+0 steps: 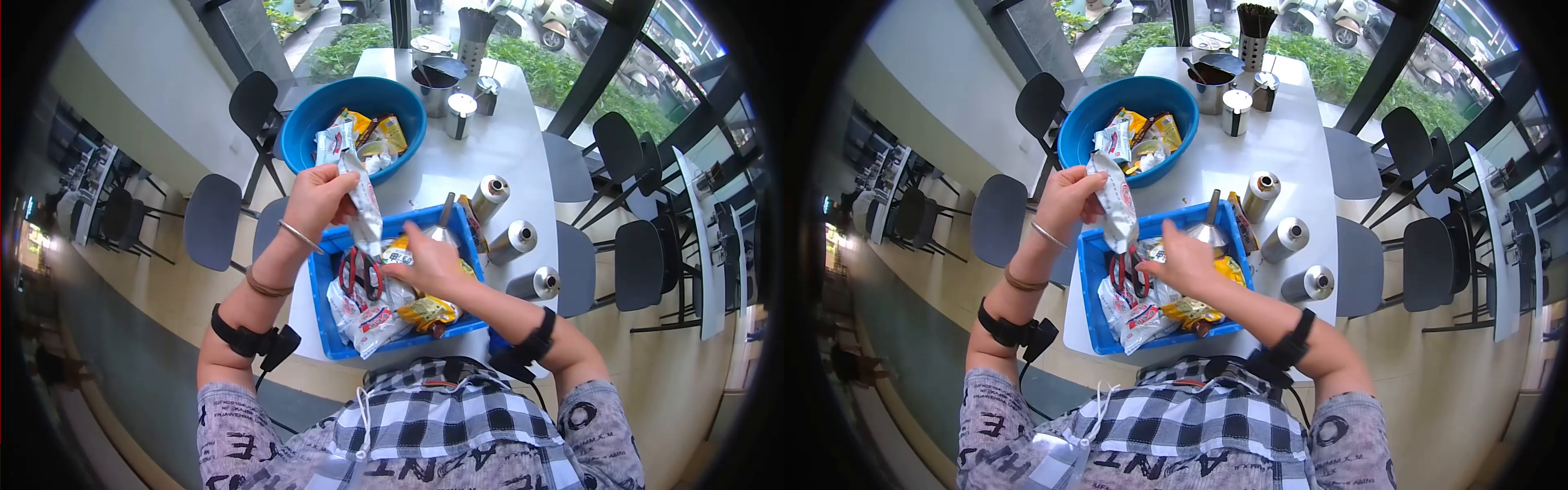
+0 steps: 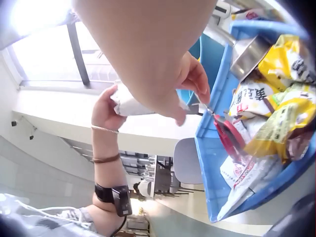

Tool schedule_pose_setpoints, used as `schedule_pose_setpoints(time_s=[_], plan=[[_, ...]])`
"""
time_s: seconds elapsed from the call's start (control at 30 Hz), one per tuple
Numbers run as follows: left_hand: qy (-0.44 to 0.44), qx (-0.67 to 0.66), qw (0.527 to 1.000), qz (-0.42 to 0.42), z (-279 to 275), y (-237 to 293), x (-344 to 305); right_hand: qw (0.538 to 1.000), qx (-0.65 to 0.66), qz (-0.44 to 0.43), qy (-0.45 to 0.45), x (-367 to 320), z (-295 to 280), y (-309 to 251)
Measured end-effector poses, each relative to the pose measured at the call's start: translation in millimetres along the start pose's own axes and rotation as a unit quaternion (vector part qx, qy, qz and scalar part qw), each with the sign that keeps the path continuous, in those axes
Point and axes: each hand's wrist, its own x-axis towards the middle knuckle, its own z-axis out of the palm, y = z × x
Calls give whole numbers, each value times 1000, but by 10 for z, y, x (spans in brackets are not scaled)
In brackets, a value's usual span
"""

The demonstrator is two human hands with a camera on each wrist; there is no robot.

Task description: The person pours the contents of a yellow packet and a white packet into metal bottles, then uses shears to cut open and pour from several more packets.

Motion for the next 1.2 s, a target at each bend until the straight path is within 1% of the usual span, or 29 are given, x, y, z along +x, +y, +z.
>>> schedule_pose_setpoints(time_s=[0.03, 0.07, 0.1, 0.13, 0.17, 0.2, 0.23, 0.3, 0.33, 0.37, 0.43, 0.47, 0.53, 0.57, 0.63, 0.67, 0.7, 0.73, 0.77, 0.87, 1.0, 1.07, 1.1, 1.17, 1.2], plan=[[-2, -4, 1000, 2, 79, -3, -37, 1000, -4, 2, 1, -64, -14, 123], [-7, -72, 997, -15, 181, 4, -81, 985, 32, -128, 108, -127, -18, 228], [-16, -137, 990, -32, 288, 19, -124, 941, 68, -254, 213, -193, -14, 309], [-13, -159, 986, -50, 390, 42, -176, 943, 130, -245, 187, -271, -11, 380], [-21, -161, 986, -48, 510, 69, -230, 940, 192, -234, 160, -362, -47, 407], [-24, -193, 979, -61, 636, 87, -285, 914, 304, -214, 161, -409, -56, 430], [-27, -225, 971, -75, 749, 107, -338, 907, 309, -212, 192, -484, -127, 473], [-48, -236, 968, -74, 942, 149, -414, 840, 433, -213, 247, -535, -151, 606], [-64, -238, 966, -76, 1030, 164, -437, 827, 438, -218, 276, -595, -198, 677], [-79, -240, 964, -77, 1116, 190, -455, 783, 490, -226, 310, -662, -259, 661], [-92, -235, 965, -75, 1268, 253, -485, 813, 407, -234, 344, -753, -360, 824], [-102, -230, 965, -72, 1329, 272, -484, 813, 405, -233, 349, -811, -401, 850], [-120, -216, 966, -74, 1439, 301, -492, 781, 450, -205, 382, -927, -481, 872], [-124, -214, 966, -72, 1489, 306, -499, 779, 449, -204, 387, -964, -483, 928], [-149, -190, 967, -81, 1583, 320, -518, 759, 500, -192, 370, -1023, -449, 1060], [-142, -192, 968, -80, 1644, 311, -507, 757, 501, -191, 374, -1035, -434, 1108], [-145, -189, 968, -81, 1702, 314, -504, 743, 517, -205, 372, -1039, -424, 1152], [-156, -184, 967, -83, 1759, 316, -503, 729, 533, -219, 369, -1053, -418, 1182], [-167, -179, 966, -85, 1812, 332, -496, 728, 535, -216, 371, -1068, -435, 1169], [-186, -173, 963, -88, 1972, 355, -483, 698, 566, -175, 402, -1079, -430, 1171], [-219, -157, 959, -85, 2145, 410, -443, 692, 554, -160, 435, -1096, -429, 1350], [-232, -137, 960, -76, 2250, 392, -396, 614, 616, -169, 463, -1114, -465, 1388], [-232, -136, 960, -77, 2293, 380, -369, 613, 617, -168, 464, -1130, -497, 1407], [-294, -130, 945, -62, 2354, 358, -330, 572, 636, -142, 498, -1172, -571, 1458], [-294, -130, 945, -63, 2356, 320, -318, 548, 654, -133, 504, -1191, -597, 1514]])
